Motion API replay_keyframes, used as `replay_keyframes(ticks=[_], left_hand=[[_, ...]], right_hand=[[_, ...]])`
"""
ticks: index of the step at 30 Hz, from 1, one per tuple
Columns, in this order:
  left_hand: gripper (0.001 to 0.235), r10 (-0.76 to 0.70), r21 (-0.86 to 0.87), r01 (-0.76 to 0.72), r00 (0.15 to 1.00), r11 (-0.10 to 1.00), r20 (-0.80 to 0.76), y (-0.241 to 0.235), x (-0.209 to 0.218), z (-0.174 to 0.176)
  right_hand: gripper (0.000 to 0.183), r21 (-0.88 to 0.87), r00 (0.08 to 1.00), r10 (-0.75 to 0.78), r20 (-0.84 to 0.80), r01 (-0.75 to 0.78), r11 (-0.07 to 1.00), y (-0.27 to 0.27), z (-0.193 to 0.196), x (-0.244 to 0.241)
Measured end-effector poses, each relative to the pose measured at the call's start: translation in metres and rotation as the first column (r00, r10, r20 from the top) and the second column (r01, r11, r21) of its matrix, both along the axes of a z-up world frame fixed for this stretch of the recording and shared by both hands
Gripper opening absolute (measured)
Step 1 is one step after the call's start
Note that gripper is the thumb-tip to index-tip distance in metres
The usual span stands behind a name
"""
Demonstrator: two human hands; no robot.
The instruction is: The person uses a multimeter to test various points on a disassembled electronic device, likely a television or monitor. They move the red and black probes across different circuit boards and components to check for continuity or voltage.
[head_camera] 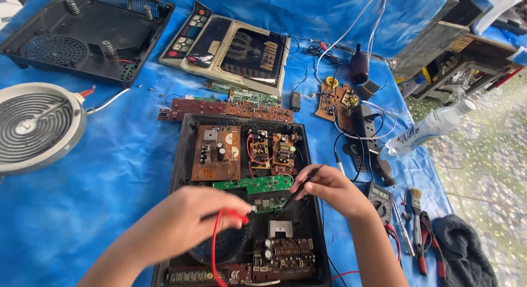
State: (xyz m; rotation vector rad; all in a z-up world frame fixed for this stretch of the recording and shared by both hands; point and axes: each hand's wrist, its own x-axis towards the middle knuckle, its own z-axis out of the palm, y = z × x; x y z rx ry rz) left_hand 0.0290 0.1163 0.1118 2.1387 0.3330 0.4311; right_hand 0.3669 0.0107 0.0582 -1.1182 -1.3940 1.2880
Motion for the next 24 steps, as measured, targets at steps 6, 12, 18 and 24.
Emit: replay_keyframes(ticks=[6, 12, 18, 24], left_hand=[[0.025, -0.018, -0.204, 0.001, 0.996, 0.979, -0.083, 0.038, 0.067, -0.026], [0.026, -0.057, -0.17, 0.053, 0.998, 0.984, -0.018, 0.042, 0.088, -0.058], [0.018, -0.159, 0.078, 0.151, 0.981, 0.986, 0.111, 0.046, 0.088, -0.078], [0.023, -0.216, -0.029, 0.221, 0.97, 0.975, 0.114, 0.043, 0.085, -0.075]], right_hand=[[0.016, 0.13, 0.852, 0.197, -0.485, -0.153, 0.98, 0.023, -0.075, 0.034], [0.021, 0.139, 0.943, 0.121, -0.311, -0.08, 0.987, 0.017, -0.063, 0.017], [0.028, 0.108, 0.982, -0.139, -0.13, 0.153, 0.982, 0.004, -0.071, 0.006], [0.02, 0.268, 0.963, -0.088, 0.254, 0.018, 0.963, 0.016, -0.037, -0.017]])
